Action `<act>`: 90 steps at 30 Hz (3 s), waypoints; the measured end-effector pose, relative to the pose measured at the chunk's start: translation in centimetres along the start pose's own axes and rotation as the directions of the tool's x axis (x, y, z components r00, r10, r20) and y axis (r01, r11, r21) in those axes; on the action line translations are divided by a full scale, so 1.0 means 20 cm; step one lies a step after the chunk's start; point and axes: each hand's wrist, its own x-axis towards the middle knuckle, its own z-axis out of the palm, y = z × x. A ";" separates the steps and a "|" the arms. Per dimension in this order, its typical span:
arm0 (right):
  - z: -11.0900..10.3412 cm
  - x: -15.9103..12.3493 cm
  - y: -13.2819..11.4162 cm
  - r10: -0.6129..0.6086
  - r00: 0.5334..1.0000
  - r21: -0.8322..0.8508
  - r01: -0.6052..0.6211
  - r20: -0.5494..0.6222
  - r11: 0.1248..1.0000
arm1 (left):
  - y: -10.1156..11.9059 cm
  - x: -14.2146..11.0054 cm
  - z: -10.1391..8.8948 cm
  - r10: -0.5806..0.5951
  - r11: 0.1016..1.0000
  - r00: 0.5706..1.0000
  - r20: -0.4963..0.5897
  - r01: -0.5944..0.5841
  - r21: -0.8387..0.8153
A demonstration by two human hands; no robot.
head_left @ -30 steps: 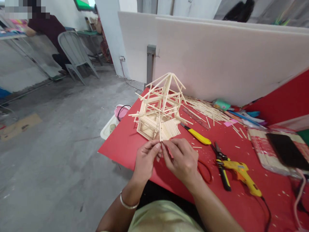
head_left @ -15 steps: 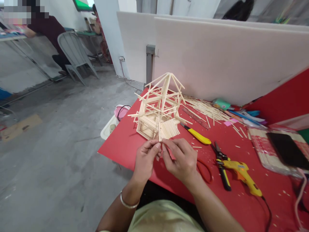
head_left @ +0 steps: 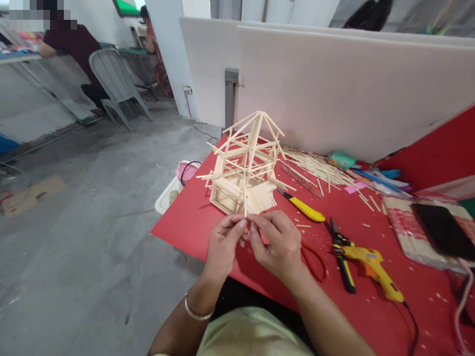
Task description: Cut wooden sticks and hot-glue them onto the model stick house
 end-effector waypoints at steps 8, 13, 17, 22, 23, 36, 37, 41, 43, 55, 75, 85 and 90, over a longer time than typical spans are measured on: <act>0.00 0.00 0.00 -0.013 1.000 0.008 0.013 -0.024 1.000 | 0.00 0.01 0.00 0.008 1.000 1.000 0.024 -0.008 0.008; 0.00 0.00 0.00 -0.012 0.999 0.023 0.013 -0.043 1.000 | -0.01 0.01 -0.01 0.014 1.000 0.999 0.041 -0.014 0.013; 0.00 0.00 0.00 -0.014 0.998 0.016 0.015 -0.057 1.000 | -0.02 0.01 -0.01 0.025 1.000 0.999 0.043 -0.026 0.017; 0.00 0.00 0.00 -0.024 0.998 0.030 0.026 -0.061 0.999 | -0.02 0.02 -0.01 0.033 0.999 0.999 0.031 -0.034 0.029; 0.00 0.00 0.00 -0.021 0.998 0.037 0.023 -0.057 0.999 | -0.02 0.02 -0.01 0.036 0.999 0.999 0.030 -0.037 0.031; -0.01 -0.02 0.02 -0.025 0.999 0.097 0.027 -0.023 0.995 | -0.02 0.02 0.01 0.046 0.998 0.998 0.033 -0.047 0.030; -0.01 -0.02 0.02 -0.020 1.000 0.105 0.021 -0.019 0.994 | -0.02 0.02 0.01 0.046 0.999 0.998 0.030 -0.047 0.028; -0.01 -0.01 0.02 -0.014 1.000 0.119 0.016 -0.015 0.993 | -0.02 0.02 0.01 0.041 0.999 0.999 0.023 -0.042 0.031; -0.01 -0.01 0.01 -0.009 1.000 0.119 0.011 -0.014 0.993 | -0.02 0.02 0.01 0.042 0.999 0.999 0.020 -0.042 0.034; -0.03 -0.01 0.01 -0.002 1.000 0.149 0.002 -0.001 0.989 | -0.01 0.02 0.02 0.055 0.998 0.998 0.014 -0.055 0.039; -0.02 -0.03 0.01 -0.008 1.000 0.165 0.005 0.015 0.986 | -0.02 0.00 0.02 0.078 0.995 0.997 -0.011 -0.077 0.066; -0.03 -0.03 0.00 0.030 0.999 0.208 -0.038 0.044 0.977 | -0.03 0.00 0.04 0.074 0.994 0.992 -0.097 -0.066 0.085; -0.02 -0.03 0.00 0.021 0.999 0.207 -0.029 0.037 0.978 | -0.02 -0.02 0.06 0.095 0.989 0.988 -0.125 -0.079 0.122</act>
